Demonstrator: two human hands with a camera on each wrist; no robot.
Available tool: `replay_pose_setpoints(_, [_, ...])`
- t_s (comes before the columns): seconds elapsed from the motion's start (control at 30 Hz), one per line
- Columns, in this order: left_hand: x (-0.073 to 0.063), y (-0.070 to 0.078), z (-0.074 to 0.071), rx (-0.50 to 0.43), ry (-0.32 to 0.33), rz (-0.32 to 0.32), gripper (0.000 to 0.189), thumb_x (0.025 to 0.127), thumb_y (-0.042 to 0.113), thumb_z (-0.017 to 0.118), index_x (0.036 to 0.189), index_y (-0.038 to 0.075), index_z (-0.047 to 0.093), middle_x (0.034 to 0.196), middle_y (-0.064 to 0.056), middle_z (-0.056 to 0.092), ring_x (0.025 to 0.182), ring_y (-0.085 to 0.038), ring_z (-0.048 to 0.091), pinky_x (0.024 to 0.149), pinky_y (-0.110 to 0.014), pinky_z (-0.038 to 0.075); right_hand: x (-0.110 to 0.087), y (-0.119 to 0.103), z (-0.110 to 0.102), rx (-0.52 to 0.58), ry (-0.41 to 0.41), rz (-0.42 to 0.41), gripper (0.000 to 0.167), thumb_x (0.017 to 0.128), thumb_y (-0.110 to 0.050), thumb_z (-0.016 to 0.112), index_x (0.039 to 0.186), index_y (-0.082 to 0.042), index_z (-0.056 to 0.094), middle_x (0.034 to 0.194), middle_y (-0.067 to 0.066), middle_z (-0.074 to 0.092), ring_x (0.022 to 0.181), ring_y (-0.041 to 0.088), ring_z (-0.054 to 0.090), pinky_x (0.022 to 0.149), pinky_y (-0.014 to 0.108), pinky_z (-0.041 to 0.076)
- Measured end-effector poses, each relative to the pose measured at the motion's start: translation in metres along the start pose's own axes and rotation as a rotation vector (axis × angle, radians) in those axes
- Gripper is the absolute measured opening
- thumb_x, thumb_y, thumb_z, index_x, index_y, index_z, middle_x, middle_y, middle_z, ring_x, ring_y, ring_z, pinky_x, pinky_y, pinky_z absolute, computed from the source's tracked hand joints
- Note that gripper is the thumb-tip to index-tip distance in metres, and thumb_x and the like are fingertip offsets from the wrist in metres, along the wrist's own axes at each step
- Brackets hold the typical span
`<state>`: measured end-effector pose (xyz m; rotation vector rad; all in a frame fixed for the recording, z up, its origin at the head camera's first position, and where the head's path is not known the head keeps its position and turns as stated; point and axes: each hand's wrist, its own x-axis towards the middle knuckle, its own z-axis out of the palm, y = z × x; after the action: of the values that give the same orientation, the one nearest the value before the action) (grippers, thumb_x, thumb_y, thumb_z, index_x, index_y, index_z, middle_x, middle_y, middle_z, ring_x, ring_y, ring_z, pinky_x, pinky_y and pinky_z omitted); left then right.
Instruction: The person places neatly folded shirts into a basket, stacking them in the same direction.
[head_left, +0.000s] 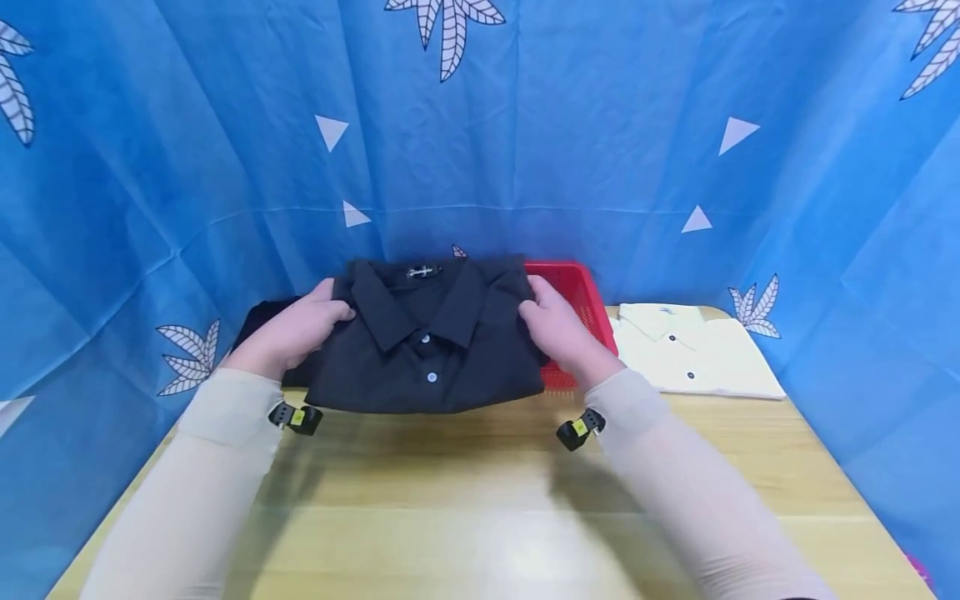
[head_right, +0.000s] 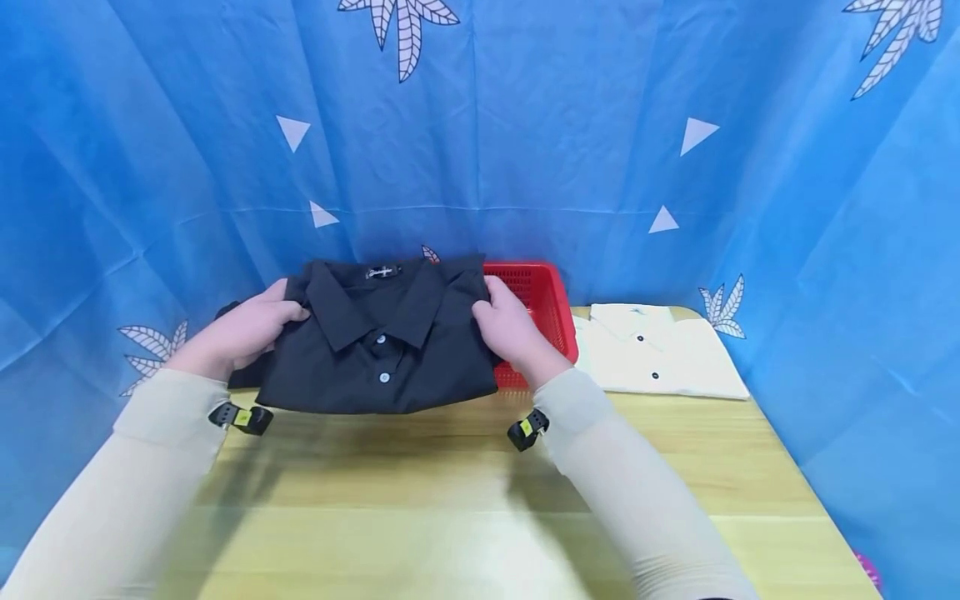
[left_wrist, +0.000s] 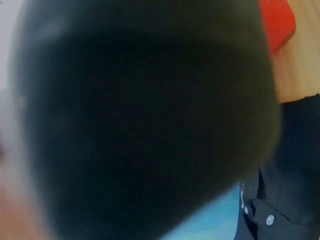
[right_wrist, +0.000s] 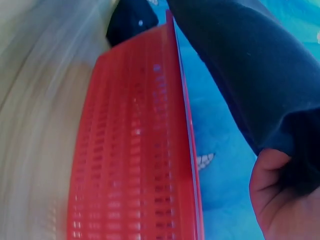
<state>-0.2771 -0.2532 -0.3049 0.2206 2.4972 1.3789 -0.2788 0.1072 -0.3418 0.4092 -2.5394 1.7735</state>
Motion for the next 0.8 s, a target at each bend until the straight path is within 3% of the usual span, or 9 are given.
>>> replay_pose_setpoints(0.2, [0.014, 0.014, 0.005, 0.060, 0.005, 0.023, 0.069, 0.105, 0.020, 0.037, 0.160, 0.002, 0.000, 0.165, -0.018, 0.005, 0.145, -0.039, 0.014, 0.117, -0.059, 0.018, 0.009, 0.004, -0.017, -0.069, 0.036, 0.035, 0.047, 0.101, -0.021, 0.049, 0.148, -0.013, 0.044, 0.142, 0.007, 0.051, 0.129, 0.028, 0.047, 0.112, 0.048, 0.038])
replay_pose_setpoints(0.37, [0.030, 0.030, 0.011, 0.033, 0.026, 0.013, 0.069, 0.106, 0.022, 0.038, 0.161, 0.005, 0.001, 0.166, -0.014, 0.005, 0.145, -0.035, 0.015, 0.119, -0.056, 0.016, 0.019, 0.002, -0.035, -0.106, 0.076, 0.038, 0.045, 0.103, -0.017, 0.039, 0.146, -0.008, 0.045, 0.142, 0.012, 0.051, 0.127, 0.031, 0.046, 0.111, 0.048, 0.036])
replay_pose_setpoints(0.8, [0.067, 0.052, 0.022, 0.042, 0.048, -0.006, 0.066, 0.108, 0.021, 0.037, 0.161, 0.003, 0.002, 0.166, -0.014, 0.007, 0.148, -0.034, 0.013, 0.122, -0.053, 0.012, 0.036, 0.001, -0.067, -0.181, 0.119, 0.074, 0.042, 0.105, -0.017, 0.035, 0.144, -0.004, 0.043, 0.143, 0.017, 0.047, 0.129, 0.035, 0.042, 0.112, 0.051, 0.033])
